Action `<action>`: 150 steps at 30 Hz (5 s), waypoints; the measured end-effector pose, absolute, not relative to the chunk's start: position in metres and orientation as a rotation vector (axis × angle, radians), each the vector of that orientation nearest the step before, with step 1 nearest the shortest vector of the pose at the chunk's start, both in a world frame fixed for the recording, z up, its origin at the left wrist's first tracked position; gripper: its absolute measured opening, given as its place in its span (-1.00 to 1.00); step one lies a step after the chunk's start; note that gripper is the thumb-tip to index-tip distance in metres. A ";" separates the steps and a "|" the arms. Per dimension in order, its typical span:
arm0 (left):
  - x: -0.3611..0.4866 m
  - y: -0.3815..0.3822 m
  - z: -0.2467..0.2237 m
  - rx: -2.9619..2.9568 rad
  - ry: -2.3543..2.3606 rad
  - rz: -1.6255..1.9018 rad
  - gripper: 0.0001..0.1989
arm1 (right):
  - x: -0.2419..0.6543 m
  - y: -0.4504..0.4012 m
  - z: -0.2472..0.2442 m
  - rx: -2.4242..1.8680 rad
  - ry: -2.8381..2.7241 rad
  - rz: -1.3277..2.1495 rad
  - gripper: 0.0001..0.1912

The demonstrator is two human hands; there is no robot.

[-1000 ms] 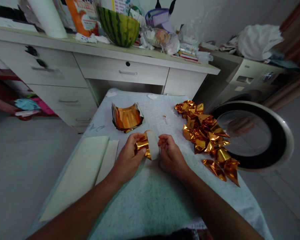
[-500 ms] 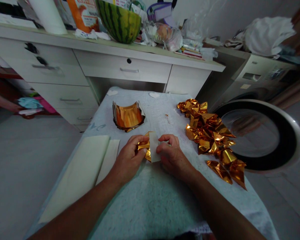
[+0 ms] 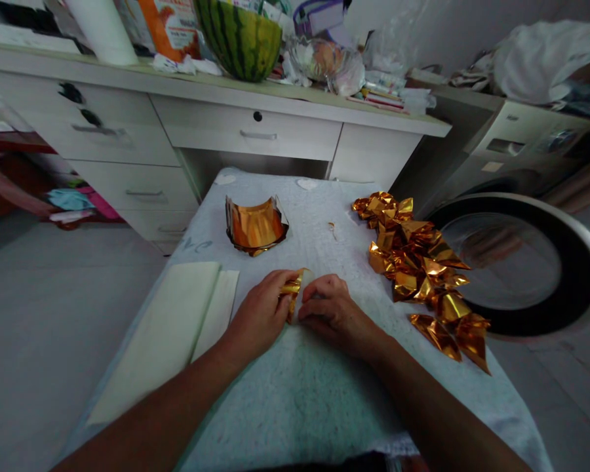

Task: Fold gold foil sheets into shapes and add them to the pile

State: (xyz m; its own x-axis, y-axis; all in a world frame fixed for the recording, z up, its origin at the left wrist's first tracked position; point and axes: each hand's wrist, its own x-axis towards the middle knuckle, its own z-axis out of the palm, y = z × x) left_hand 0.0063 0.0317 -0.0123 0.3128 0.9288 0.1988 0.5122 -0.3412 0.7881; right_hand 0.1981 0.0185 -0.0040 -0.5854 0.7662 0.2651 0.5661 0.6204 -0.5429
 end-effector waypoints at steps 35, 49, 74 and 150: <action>-0.004 0.030 -0.003 2.174 1.180 0.552 -0.70 | 0.179 0.028 0.004 -1.450 -2.312 0.719 -0.97; -0.006 0.028 -0.005 2.121 1.175 0.588 -0.84 | 0.177 0.026 0.001 -1.490 -2.246 0.699 -0.95; -0.007 0.027 -0.004 2.108 1.175 0.574 -0.90 | 0.177 0.024 -0.001 -1.483 -2.282 0.641 -0.96; -0.005 0.022 0.004 2.240 1.242 0.562 -0.84 | 0.190 0.048 -0.003 -1.515 -2.152 0.524 -0.80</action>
State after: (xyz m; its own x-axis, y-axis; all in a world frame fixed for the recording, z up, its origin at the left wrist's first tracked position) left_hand -0.0051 0.0223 0.0038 0.4949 0.8624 0.1068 0.6497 -0.4488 0.6136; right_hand 0.1898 0.0481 -0.0029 -0.2920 0.9453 0.1456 0.7724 0.3229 -0.5469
